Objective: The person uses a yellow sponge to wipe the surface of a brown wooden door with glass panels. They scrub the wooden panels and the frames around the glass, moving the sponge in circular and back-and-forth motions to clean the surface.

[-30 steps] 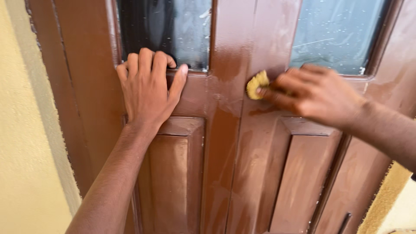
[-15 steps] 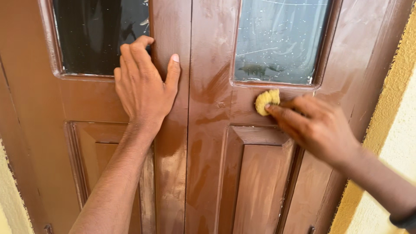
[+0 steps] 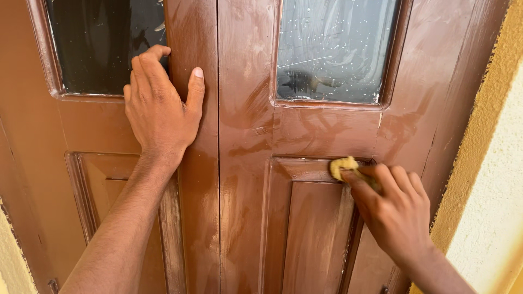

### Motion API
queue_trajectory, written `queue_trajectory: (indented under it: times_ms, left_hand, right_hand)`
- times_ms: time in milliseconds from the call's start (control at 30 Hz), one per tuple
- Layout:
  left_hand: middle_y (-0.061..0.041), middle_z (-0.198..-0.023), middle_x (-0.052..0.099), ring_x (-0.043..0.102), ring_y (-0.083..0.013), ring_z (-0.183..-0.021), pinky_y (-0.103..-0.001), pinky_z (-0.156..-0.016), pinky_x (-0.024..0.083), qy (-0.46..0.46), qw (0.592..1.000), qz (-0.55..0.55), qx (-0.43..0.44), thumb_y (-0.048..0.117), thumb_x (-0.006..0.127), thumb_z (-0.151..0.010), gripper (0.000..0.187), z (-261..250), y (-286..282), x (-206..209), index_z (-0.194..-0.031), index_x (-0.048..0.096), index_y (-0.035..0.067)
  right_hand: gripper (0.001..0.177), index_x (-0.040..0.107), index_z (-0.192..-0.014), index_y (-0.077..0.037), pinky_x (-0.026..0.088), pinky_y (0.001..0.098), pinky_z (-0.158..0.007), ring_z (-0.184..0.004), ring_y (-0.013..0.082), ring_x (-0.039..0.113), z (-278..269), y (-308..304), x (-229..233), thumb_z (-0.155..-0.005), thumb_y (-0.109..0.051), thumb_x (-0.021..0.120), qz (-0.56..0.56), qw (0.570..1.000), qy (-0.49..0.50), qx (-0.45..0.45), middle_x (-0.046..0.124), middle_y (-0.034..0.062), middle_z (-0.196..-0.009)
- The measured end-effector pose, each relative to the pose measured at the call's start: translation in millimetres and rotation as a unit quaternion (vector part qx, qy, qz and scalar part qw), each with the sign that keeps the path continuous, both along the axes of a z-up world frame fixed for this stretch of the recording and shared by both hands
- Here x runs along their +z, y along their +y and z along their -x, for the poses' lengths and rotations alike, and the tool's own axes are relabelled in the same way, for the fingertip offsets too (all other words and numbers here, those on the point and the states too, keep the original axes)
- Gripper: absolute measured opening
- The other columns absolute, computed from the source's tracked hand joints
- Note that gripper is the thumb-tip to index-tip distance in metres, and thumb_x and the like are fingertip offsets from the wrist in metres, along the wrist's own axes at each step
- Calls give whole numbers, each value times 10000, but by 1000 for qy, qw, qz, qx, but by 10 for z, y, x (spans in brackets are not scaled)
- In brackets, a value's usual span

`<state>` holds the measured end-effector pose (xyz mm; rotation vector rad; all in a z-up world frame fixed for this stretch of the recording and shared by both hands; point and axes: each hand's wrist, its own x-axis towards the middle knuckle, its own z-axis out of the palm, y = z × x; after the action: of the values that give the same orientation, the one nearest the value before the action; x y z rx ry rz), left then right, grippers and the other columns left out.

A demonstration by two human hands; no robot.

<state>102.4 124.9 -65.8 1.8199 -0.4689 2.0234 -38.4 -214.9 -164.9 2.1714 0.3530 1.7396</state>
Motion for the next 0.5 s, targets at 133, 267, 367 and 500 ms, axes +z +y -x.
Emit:
queue_trajectory:
  times_ms: [133,267,367,500]
  left_hand:
    - [-141,-1277,551,578,-299,-1183,-480,-926,437,-4,1000,-4,-2,378,663,-1140,470,-29,17,-20,-1370,449,28]
    - [-143,-1267,548,573,-300,-1220,-483,-949,441,-28,999,-26,6,346,645,-1148,448,-32,43,-16,-1377,439,22]
    - [-153,-1285,545,573,-311,-1211,-489,-942,440,-37,999,-33,-4,320,641,-1124,431,-58,54,-36,-1357,439,19]
    - [-204,-1247,539,548,-337,-1210,-502,-943,431,-77,996,-52,14,238,599,-1059,427,-236,139,-63,-1333,452,-55]
  right_hand:
    - [385,773,-1230,-148,470,315,-675,-776,177,526,-105,142,-243,-846,-122,785,-101,993,27,59,651,7,-937]
    - [377,778,-1160,-151,481,350,-655,-776,207,549,0,-81,-131,-784,-122,776,-25,999,6,31,678,28,-952]
    - [222,772,-1124,-130,473,322,-581,-713,177,558,-88,-225,-243,-904,-155,783,-35,999,20,14,681,21,-931]
    - [304,782,-1209,-82,510,303,-463,-549,149,580,-184,-212,-937,-921,-176,780,-116,988,103,24,662,35,-816]
